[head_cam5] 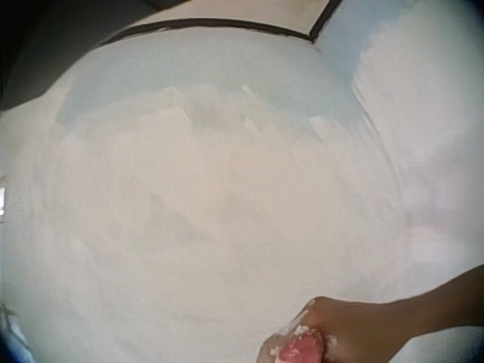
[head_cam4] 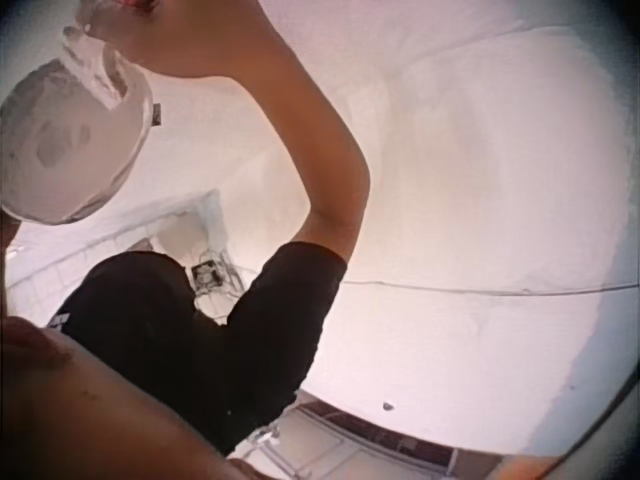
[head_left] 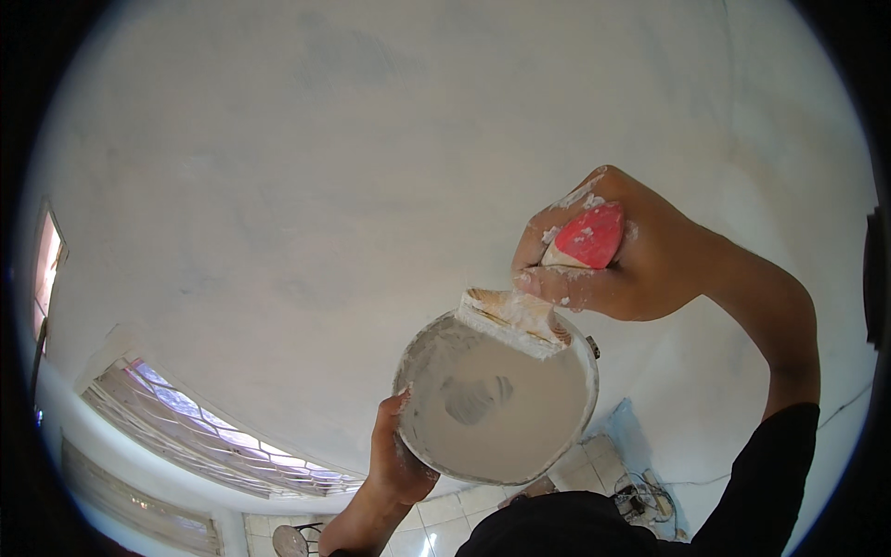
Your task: The person paints a ceiling using a brush, dipping the brush into a bucket of paint periodically and applying it to the surface.
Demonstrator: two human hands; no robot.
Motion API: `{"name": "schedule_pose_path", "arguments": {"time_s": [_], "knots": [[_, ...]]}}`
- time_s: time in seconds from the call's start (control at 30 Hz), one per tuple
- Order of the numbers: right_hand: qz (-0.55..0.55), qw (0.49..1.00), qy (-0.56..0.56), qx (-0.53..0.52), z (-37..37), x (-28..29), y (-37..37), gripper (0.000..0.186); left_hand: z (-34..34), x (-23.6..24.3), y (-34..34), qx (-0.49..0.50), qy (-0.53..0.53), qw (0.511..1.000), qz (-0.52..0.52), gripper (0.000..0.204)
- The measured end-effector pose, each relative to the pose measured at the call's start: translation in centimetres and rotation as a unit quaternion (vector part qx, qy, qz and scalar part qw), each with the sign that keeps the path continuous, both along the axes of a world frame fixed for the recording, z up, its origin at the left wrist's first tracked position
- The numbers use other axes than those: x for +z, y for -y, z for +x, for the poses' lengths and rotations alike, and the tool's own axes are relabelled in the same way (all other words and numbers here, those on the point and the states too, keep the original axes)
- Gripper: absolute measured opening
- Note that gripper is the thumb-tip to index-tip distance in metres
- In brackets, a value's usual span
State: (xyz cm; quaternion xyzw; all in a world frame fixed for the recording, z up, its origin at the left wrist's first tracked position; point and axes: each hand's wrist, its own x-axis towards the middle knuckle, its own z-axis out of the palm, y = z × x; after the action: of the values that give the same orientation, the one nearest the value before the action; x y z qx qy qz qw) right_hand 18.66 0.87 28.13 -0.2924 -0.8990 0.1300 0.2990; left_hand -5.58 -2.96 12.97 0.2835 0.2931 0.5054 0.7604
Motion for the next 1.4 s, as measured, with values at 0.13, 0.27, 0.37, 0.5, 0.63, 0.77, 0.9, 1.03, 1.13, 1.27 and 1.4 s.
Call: {"name": "schedule_pose_path", "arguments": {"time_s": [0.13, 0.27, 0.37, 0.5, 0.63, 0.77, 0.9, 1.03, 1.13, 1.27, 1.4], "knots": [[-0.084, 0.995, -0.050, -0.008, 0.1, 0.0, 0.3, 0.017, 0.1, 0.0, 0.1, 0.012, -0.015, 1.000, 0.007, 0.054], [-0.079, 0.997, 0.013, -0.006, 0.6, -0.4, -0.1, 0.018, 0.3, 0.6, 0.7, 0.036, -0.065, 0.996, 0.048, 0.054], [-0.071, 0.995, 0.054, -0.043, 0.5, -1.3, -0.8, 0.018, 0.2, 0.3, 0.6, 0.023, -0.033, 0.998, 0.045, 0.054], [0.012, 0.998, 0.025, -0.055, 1.0, -1.0, -1.3, 0.020, 0.5, 0.1, 1.0, 0.039, -0.088, 0.979, 0.181, 0.054], [-0.034, 0.995, -0.091, -0.038, 1.4, 0.1, -1.5, 0.020, 0.7, 0.1, 0.7, 0.046, -0.064, 0.991, 0.106, 0.054], [-0.099, 0.988, -0.107, -0.051, 1.3, -0.2, -1.6, 0.019, 0.7, 0.2, 0.3, 0.055, -0.039, 0.997, 0.043, 0.055], [-0.077, 0.994, -0.060, -0.051, 1.5, -0.2, -1.6, 0.019, 0.5, 0.0, 0.3, 0.063, -0.020, 0.998, 0.024, 0.055], [-0.118, 0.989, -0.073, -0.054, 1.8, 0.6, -1.3, 0.019, 0.4, 0.1, 0.8, 0.060, -0.101, 0.988, 0.097, 0.055], [-0.114, 0.990, -0.073, -0.040, 2.1, 0.7, -1.5, 0.019, 0.2, 0.1, 0.7, 0.063, -0.083, 0.991, 0.085, 0.056], [-0.111, 0.990, -0.075, -0.045, 1.7, 1.1, -0.9, 0.019, 0.8, 0.8, 1.5, 0.088, -0.106, 0.984, 0.111, 0.058], [-0.076, 0.996, -0.040, -0.031, 1.9, 1.7, -0.9, 0.018, 1.1, 1.7, 2.0, 0.108, -0.135, 0.979, 0.107, 0.058]]}}
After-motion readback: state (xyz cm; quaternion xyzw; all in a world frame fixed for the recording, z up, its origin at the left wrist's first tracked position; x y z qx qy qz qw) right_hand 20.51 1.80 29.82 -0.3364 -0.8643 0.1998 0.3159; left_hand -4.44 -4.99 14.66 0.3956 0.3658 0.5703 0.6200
